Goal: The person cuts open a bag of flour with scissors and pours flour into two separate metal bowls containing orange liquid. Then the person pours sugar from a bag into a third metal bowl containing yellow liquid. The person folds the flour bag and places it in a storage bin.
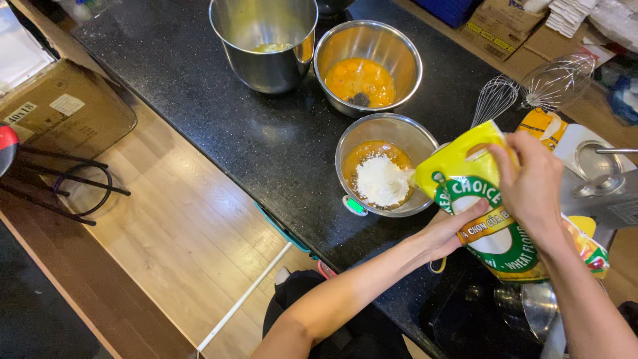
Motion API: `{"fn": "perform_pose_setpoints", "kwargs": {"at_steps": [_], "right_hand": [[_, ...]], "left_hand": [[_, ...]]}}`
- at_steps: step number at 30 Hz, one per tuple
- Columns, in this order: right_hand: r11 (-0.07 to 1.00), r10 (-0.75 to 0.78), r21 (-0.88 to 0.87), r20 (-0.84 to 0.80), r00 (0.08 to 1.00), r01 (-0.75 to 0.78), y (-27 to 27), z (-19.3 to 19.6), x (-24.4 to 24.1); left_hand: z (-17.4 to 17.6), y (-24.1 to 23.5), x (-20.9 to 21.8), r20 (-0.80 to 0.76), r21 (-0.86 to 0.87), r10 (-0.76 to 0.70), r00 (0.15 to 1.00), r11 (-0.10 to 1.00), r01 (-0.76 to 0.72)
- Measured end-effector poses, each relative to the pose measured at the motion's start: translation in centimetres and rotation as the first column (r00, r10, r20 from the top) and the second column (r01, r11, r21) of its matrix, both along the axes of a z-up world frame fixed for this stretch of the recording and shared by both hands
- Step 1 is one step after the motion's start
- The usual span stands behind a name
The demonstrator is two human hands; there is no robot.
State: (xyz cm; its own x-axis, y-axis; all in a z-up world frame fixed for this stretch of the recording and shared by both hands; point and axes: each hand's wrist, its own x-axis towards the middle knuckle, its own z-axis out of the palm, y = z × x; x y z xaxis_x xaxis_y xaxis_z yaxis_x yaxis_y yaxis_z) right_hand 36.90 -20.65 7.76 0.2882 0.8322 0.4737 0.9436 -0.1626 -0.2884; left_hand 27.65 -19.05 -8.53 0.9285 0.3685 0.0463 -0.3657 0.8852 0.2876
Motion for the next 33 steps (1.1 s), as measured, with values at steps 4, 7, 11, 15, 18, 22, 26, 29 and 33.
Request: {"fn": "perform_pose_setpoints", "kwargs": {"at_steps": [4,7,11,15,18,22,26,29,33], "right_hand": [[0.997,-0.064,0.041,-0.047,0.997,0.066,0.5,-0.3,-0.4],[0.992,-0.123,-0.009,-0.067,0.99,0.122,0.8,-0.5,-0.6],[1.0,-0.011,0.006,0.005,1.0,0.011,0.8,-0.5,-1.0],[0.997,-0.077,0.018,-0.056,0.995,0.078,0.8,-0.5,-1.3],[0.996,-0.069,-0.063,-0.013,0.998,0.068,1.6,-0.3,-1.3],[0.997,-0.078,-0.003,-0.029,0.997,0.078,1.7,-0.5,-1.4],[0.998,-0.067,-0.003,-0.045,0.997,0.067,1.8,-1.1,-1.5],[0.999,-0.034,-0.033,-0.015,0.999,0.033,1.9,-1.4,-1.4],[0.994,-0.108,-0.001,-0.01,0.994,0.108,1.9,-1.4,-1.4]], "left_hand": [[-0.4,0.4,0.3,0.015,0.014,-0.01,1.0,1.0,0.01],[-0.8,0.3,0.3,0.018,-0.006,-0.018,1.0,1.0,0.018],[-1.2,0.6,0.2,0.031,0.022,-0.028,0.999,0.999,0.027],[-1.3,0.3,0.2,0.048,-0.021,-0.059,0.997,0.998,0.06],[-0.9,0.5,0.3,0.029,-0.028,-0.063,0.998,0.998,0.064],[-0.8,1.1,0.2,0.054,-0.019,-0.063,0.997,0.998,0.064],[-0.9,1.3,-0.1,0.023,-0.02,-0.06,0.998,0.998,0.06],[-0.9,1.3,-0.2,0.042,-0.031,-0.062,0.997,0.998,0.063],[-0.8,1.6,-0.5,0.032,-0.03,-0.054,0.998,0.998,0.055]]}}
